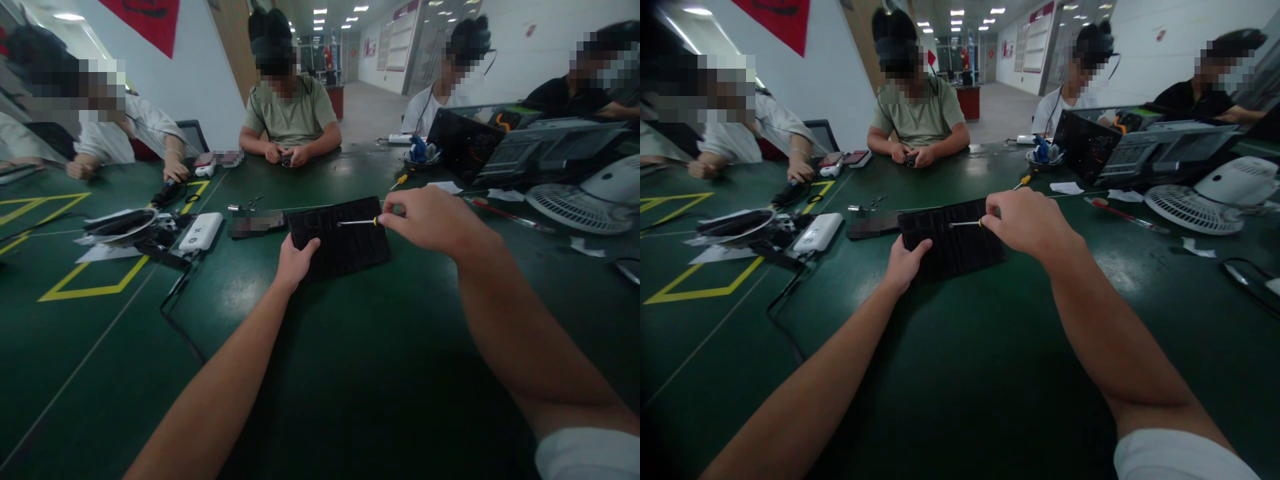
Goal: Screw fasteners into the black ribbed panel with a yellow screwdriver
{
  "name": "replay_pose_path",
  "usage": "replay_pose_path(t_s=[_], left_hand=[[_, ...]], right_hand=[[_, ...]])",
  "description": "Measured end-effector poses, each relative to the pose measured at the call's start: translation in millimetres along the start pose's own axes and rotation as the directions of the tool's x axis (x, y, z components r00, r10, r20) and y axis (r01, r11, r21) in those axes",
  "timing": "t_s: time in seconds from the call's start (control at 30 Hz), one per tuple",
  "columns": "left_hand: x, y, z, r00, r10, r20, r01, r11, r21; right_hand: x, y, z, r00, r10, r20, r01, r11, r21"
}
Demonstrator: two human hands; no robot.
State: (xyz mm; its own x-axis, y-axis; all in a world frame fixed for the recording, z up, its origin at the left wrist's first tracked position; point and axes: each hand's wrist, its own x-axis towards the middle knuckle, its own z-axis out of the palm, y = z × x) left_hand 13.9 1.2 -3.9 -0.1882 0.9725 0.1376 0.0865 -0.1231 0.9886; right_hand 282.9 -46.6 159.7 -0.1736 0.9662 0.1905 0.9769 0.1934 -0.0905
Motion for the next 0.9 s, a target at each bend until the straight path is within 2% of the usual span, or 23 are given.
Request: replay_pose_path(t_s=[0.3,0.77,0.9], left_hand=[[2.7,-6.5,-0.9,1.000,0.006,-0.015,-0.006,1.000,0.018],[-0.3,-0.7,-0.9,1.000,-0.003,0.001,0.003,1.000,-0.001],[0.1,-0.5,-1.4,1.000,-0.002,0.000,0.002,1.000,0.002]], right_hand=[[2.6,4.1,4.9,1.000,0.003,-0.025,-0.003,1.000,-0.012],[3.6,5.1,5.9,0.999,-0.015,-0.049,0.014,1.000,-0.021],[3.5,3.2,4.0,0.999,0.016,-0.030,-0.016,1.000,-0.017]])
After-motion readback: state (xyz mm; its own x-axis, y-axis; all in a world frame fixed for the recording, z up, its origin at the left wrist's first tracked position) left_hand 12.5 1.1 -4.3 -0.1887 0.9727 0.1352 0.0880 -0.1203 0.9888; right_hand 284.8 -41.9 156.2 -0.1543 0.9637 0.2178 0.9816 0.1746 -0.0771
